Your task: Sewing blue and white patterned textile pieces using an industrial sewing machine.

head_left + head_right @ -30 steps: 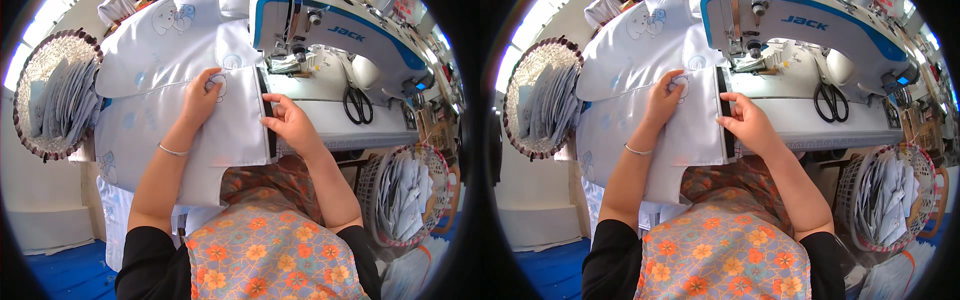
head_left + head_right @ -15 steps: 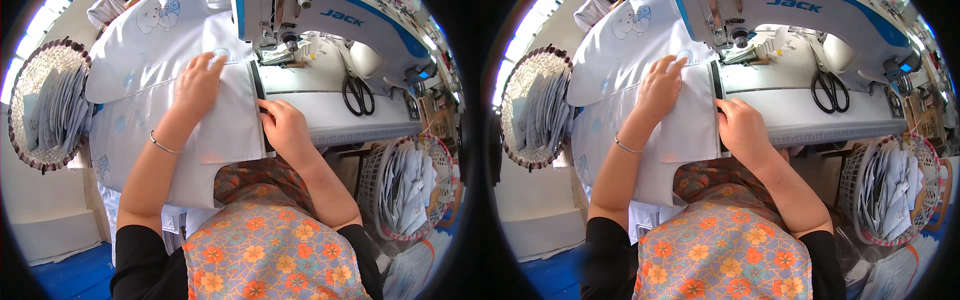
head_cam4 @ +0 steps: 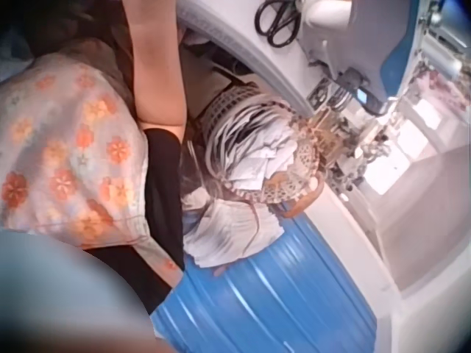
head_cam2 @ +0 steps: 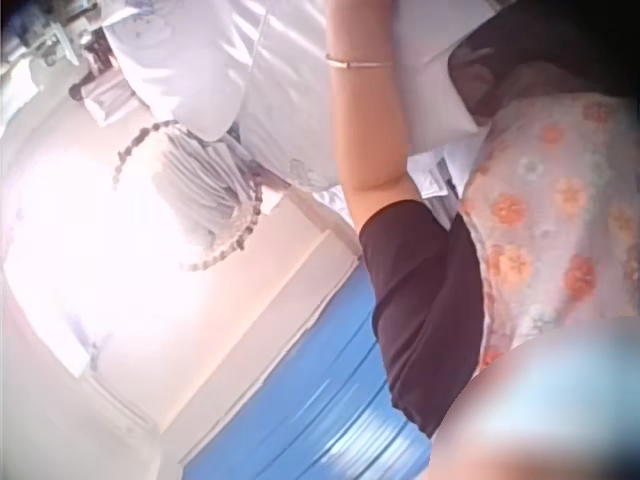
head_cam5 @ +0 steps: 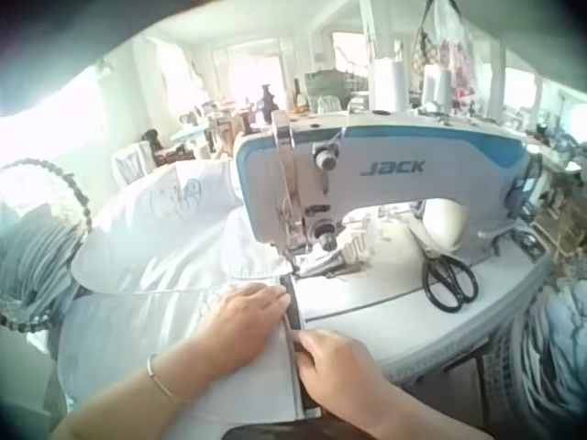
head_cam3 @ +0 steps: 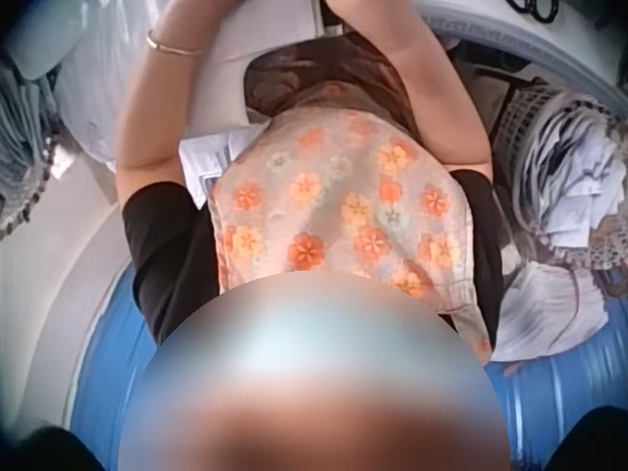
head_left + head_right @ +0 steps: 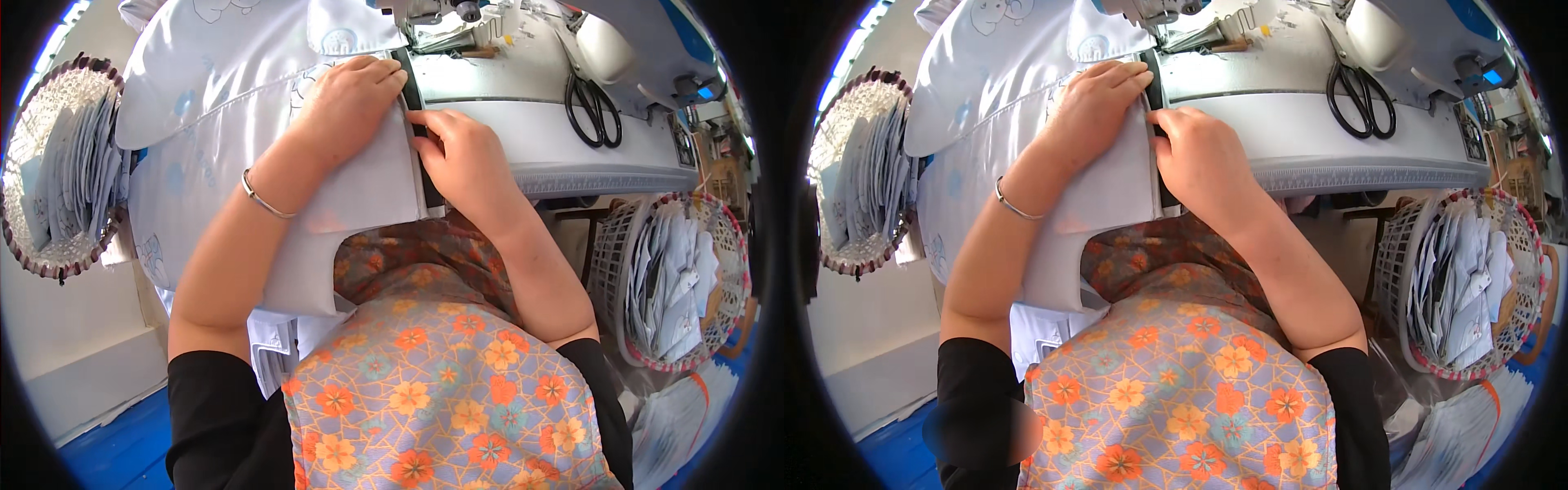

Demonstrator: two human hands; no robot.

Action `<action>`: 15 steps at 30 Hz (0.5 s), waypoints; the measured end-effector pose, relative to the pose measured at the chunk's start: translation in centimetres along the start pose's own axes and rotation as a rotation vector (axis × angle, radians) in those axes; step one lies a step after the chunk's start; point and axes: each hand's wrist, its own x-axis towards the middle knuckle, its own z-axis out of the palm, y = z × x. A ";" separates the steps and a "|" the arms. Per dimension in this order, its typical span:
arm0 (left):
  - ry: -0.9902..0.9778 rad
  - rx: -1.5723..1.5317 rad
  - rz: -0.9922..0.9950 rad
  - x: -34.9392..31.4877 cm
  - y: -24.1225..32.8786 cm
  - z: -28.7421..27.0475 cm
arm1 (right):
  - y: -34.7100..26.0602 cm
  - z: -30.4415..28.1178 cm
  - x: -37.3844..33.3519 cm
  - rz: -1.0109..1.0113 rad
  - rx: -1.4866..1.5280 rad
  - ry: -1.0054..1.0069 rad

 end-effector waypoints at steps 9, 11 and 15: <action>0.014 -0.064 -0.089 -0.5 1.5 0.5 | 0.1 0.2 -0.5 0.028 0.065 -0.007; 0.010 -0.068 -0.105 -0.6 1.6 0.5 | -0.1 0.0 -0.5 0.029 0.073 -0.006; -0.003 -0.087 -0.108 -0.6 2.1 0.2 | -0.5 -0.1 -1.0 0.008 0.018 -0.005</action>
